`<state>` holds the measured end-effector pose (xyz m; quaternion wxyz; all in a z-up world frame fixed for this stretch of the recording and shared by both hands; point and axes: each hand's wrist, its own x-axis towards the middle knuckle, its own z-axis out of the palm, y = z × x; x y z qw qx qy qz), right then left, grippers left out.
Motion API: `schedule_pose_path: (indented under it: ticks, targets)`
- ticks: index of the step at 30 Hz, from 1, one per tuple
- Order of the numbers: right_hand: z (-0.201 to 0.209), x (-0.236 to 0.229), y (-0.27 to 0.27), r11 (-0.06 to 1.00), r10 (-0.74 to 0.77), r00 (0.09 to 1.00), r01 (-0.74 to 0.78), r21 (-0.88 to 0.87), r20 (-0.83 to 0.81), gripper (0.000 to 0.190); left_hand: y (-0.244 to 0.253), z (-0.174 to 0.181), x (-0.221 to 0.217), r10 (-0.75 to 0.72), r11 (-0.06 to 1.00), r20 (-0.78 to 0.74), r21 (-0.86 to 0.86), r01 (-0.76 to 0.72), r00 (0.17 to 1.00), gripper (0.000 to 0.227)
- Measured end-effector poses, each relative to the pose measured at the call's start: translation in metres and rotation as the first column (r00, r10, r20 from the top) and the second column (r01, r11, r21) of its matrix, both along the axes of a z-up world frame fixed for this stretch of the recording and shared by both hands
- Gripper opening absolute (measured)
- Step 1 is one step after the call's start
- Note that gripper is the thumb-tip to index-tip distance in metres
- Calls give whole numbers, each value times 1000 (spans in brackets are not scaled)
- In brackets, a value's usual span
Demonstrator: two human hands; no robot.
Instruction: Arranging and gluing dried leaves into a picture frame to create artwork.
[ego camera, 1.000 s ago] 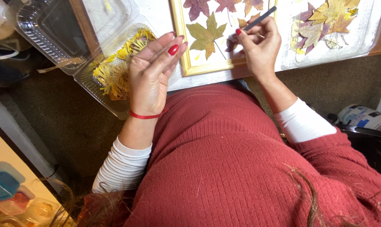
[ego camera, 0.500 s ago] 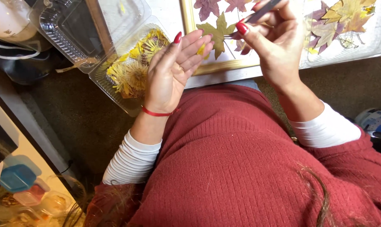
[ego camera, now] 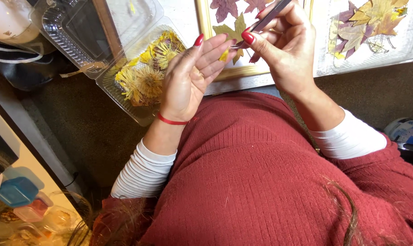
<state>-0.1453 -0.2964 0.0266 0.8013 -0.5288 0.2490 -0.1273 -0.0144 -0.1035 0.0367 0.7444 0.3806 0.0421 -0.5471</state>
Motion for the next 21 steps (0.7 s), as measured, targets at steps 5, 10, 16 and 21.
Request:
schedule_pose_path:
  ticks: [5,10,16,21]
  targets:
    - [-26,-11,-7,999,36,999,-37,38,24,30,1,-16,-2,37,999,69,11,-38,997,47]
    - [8,12,-1,1000,23,997,-24,-5,-75,30,0,-21,-4,30,998,-3,-60,-30,1000,48]
    - [-24,-4,-6,999,-2,998,-1,-36,-64,29,-3,-24,-5,5,998,-17,-66,-6,1000,48]
    - [-12,4,-7,999,-6,998,4,-39,-59,27,-4,-18,0,26,999,-49,-28,-27,998,50]
